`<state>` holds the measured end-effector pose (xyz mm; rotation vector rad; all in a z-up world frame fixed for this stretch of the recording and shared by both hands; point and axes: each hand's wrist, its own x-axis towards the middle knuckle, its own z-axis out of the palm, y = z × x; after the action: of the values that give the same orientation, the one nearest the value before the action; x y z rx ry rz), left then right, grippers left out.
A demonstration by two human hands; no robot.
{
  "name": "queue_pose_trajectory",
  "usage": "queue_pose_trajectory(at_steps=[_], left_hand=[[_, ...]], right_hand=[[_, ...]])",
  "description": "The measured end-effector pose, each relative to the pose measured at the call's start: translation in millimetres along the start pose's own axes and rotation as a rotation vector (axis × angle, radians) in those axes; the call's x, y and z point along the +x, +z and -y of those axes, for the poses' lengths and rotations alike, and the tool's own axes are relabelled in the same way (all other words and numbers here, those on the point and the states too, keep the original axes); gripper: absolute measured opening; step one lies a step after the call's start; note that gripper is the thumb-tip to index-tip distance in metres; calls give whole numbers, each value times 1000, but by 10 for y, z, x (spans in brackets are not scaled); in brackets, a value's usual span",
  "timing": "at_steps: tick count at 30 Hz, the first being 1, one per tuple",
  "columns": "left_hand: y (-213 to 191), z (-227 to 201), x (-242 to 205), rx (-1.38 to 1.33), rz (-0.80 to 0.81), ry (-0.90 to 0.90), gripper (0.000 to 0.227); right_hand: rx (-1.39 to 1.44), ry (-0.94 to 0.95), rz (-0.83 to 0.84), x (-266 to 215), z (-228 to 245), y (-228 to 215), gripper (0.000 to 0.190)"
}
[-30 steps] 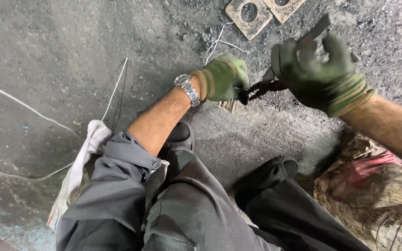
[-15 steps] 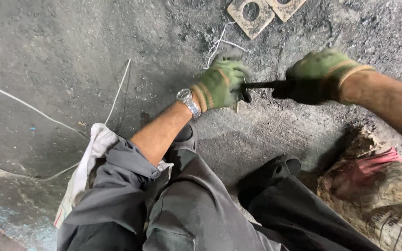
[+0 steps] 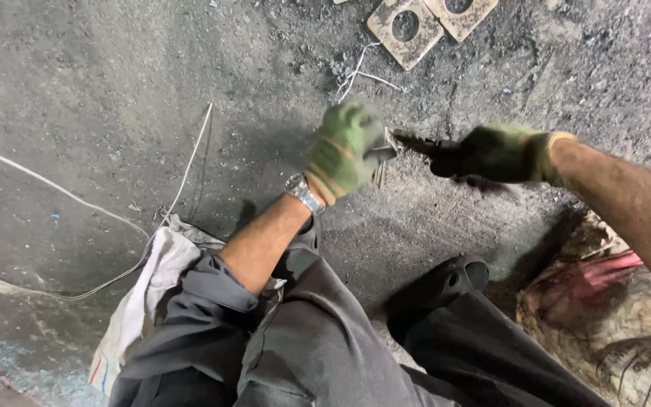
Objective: The person gathers square metal plates with central holes and stacks them. They wrap a metal wire around the stack and use pliers to twist the wire, securing the bundle. The person repeats this process for multiple stacks of plates.
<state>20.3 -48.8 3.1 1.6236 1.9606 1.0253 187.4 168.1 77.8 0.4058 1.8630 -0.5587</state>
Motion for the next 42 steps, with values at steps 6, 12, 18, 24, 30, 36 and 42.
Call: queue_pose_trajectory(at_steps=[6, 12, 18, 24, 30, 36, 42], left_hand=[[141, 108, -96, 240, 83, 69, 16], [25, 97, -113, -70, 1, 45, 17], [52, 92, -152, -130, 5, -9, 20], [7, 38, -163, -149, -46, -37, 24], [72, 26, -169, -195, -98, -36, 24], [139, 60, -200, -149, -269, -19, 42], [281, 179, -270, -140, -242, -16, 27]], right_hand=[[968, -94, 425, -81, -21, 156, 58], [36, 124, -148, -325, -19, 107, 46], [-403, 46, -409, -372, 151, 22, 30], [-480, -80, -499, -318, 225, -134, 35], [-342, -17, -364, -193, 320, -328, 42], [-83, 102, 222, -170, 478, -760, 43], [464, 64, 422, 114, 194, -491, 35]])
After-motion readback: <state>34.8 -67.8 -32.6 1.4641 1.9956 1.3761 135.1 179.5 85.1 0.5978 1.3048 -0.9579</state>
